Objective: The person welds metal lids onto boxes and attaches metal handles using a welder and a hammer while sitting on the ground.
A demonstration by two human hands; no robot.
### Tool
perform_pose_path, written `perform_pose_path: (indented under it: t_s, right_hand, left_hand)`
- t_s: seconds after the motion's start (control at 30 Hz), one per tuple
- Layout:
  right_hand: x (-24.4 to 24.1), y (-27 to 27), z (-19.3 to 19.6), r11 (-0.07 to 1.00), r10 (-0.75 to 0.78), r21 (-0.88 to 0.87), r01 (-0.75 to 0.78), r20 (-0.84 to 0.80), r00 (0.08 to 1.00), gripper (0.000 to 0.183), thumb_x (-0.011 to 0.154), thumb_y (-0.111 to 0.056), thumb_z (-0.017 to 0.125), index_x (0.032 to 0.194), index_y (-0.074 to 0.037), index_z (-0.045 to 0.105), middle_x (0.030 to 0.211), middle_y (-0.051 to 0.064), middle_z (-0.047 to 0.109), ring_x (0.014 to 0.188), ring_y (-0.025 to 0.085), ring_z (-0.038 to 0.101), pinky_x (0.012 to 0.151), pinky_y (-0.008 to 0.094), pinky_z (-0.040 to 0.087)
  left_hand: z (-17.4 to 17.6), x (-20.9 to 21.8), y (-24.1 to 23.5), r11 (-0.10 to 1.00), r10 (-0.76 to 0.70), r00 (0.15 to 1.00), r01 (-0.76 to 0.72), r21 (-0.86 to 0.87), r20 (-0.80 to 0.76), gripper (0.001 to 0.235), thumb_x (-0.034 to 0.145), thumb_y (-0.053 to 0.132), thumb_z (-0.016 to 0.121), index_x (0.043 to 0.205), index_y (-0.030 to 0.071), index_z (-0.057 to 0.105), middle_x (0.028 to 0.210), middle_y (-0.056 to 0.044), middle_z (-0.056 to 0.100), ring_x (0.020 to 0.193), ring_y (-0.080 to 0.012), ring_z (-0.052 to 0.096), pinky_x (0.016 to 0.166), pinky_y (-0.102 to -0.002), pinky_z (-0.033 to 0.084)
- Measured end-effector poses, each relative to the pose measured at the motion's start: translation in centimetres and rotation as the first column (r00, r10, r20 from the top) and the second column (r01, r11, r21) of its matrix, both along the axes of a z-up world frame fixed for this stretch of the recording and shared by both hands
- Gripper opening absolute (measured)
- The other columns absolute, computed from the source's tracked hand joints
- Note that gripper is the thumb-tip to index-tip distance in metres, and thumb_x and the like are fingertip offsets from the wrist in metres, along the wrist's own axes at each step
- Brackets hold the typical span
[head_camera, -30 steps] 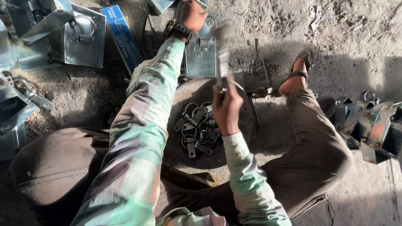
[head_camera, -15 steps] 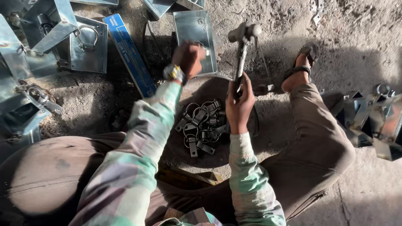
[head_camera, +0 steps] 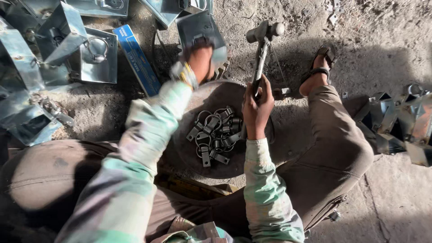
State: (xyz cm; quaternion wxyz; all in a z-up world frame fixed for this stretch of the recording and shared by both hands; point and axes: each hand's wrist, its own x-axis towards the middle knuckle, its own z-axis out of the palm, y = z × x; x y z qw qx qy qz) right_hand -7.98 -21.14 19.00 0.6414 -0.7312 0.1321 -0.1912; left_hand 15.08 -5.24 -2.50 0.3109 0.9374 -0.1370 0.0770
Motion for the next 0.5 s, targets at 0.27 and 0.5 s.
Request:
perform_pose_path:
  t_s: [0.27,0.5]
  right_hand:
    - [-0.4,1.2,1.2,0.955,0.029,-0.296,-0.034,-0.022,0.999,0.034,0.106,-0.010,0.067,0.139,-0.003,0.060,0.073,-0.004,0.062,0.061,0.001,0.057,0.053,0.021,0.043]
    - [-1.3,4.4,2.5,0.921,0.002,-0.386,0.046,0.122,0.993,0.040,0.105,-0.013,0.063,0.143,-0.001,0.055,0.071,0.003,0.061,0.052,0.004,0.049,0.047,0.025,0.035]
  left_hand:
    - [10.5,8.4,7.6,0.945,0.085,0.989,-0.118,-0.305,-0.122,0.083,0.056,0.033,0.090,0.120,-0.003,0.053,0.111,-0.022,0.067,0.101,-0.0312,0.069,0.087,-0.038,0.058]
    - [10.1,6.7,4.5,0.946,0.074,0.988,-0.112,-0.305,-0.133,0.071,0.064,0.031,0.088,0.120,-0.002,0.059,0.113,-0.017,0.066,0.101,-0.0284,0.065,0.087,-0.038,0.055]
